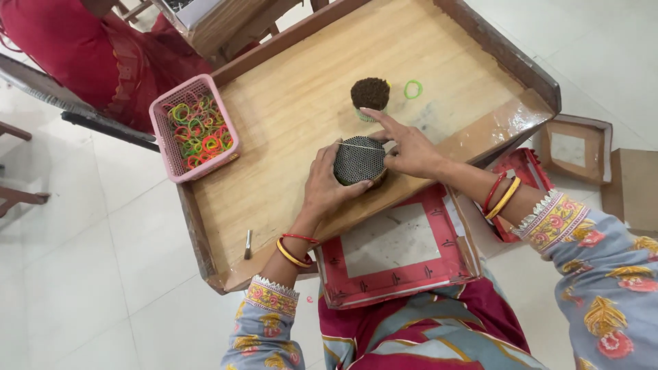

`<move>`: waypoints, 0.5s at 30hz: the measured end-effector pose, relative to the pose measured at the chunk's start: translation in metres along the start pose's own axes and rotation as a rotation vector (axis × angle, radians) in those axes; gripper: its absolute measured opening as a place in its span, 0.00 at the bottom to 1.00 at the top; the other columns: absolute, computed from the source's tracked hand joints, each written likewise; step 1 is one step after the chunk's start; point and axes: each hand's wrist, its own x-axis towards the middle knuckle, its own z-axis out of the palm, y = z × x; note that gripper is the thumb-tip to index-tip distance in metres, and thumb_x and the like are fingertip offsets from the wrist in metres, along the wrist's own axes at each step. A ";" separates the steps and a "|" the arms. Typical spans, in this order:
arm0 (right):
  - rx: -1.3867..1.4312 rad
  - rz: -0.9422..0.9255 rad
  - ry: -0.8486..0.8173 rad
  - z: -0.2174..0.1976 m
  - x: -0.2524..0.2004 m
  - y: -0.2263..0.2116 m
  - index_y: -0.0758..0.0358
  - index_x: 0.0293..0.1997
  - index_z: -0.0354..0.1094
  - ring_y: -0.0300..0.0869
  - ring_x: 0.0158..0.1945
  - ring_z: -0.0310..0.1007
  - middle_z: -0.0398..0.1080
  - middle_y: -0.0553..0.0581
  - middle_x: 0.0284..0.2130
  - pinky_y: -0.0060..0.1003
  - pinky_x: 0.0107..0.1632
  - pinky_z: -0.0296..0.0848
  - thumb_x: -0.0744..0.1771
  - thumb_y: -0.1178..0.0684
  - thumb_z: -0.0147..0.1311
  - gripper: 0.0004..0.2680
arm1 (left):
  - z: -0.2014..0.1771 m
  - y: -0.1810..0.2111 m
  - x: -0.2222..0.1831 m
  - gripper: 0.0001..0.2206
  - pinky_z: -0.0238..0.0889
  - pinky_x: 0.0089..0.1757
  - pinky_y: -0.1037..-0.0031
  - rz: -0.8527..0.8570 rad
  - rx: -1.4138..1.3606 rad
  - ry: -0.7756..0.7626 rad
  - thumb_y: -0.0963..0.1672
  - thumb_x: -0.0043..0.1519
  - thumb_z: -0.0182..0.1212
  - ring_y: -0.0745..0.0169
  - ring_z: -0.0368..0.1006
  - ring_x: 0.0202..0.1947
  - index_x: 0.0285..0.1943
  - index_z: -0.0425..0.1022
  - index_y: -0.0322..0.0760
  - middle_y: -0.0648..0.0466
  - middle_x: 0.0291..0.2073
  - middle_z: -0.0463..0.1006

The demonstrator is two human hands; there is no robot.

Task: The person is securing rubber bands around round brush-like objects placed in liners during a manual assembly process.

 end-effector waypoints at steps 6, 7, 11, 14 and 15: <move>0.451 0.029 -0.029 0.005 0.014 0.051 0.51 0.79 0.45 0.39 0.47 0.78 0.80 0.60 0.46 0.33 0.51 0.76 0.60 0.68 0.50 0.35 | -0.008 -0.004 0.010 0.56 0.65 0.58 0.61 0.052 0.020 -0.095 0.58 0.39 0.80 0.46 0.67 0.62 0.74 0.57 0.30 0.45 0.60 0.67; 0.453 0.032 -0.031 0.008 0.018 0.060 0.51 0.79 0.45 0.39 0.47 0.78 0.80 0.60 0.46 0.33 0.51 0.76 0.60 0.68 0.50 0.35 | -0.008 -0.004 0.010 0.56 0.65 0.58 0.61 0.048 0.019 -0.096 0.58 0.39 0.80 0.46 0.67 0.62 0.74 0.57 0.30 0.45 0.60 0.67; 0.771 0.101 -0.110 0.023 0.037 0.094 0.63 0.74 0.54 0.37 0.46 0.77 0.79 0.61 0.46 0.31 0.52 0.76 0.62 0.68 0.51 0.29 | -0.012 -0.001 0.011 0.52 0.66 0.57 0.61 0.052 -0.013 -0.124 0.58 0.39 0.80 0.47 0.69 0.62 0.72 0.61 0.35 0.46 0.59 0.68; 0.881 0.146 -0.168 0.032 0.041 0.114 0.67 0.72 0.59 0.38 0.49 0.78 0.78 0.61 0.48 0.32 0.54 0.76 0.64 0.65 0.52 0.24 | -0.011 -0.004 0.013 0.50 0.66 0.57 0.62 0.047 -0.037 -0.126 0.58 0.38 0.80 0.48 0.69 0.61 0.69 0.62 0.36 0.46 0.57 0.68; 0.893 0.154 -0.195 0.036 0.040 0.119 0.69 0.72 0.62 0.40 0.51 0.77 0.78 0.62 0.50 0.33 0.56 0.76 0.66 0.62 0.53 0.23 | -0.011 -0.006 0.012 0.50 0.66 0.57 0.62 0.049 -0.049 -0.122 0.58 0.38 0.80 0.48 0.69 0.60 0.68 0.63 0.36 0.45 0.57 0.68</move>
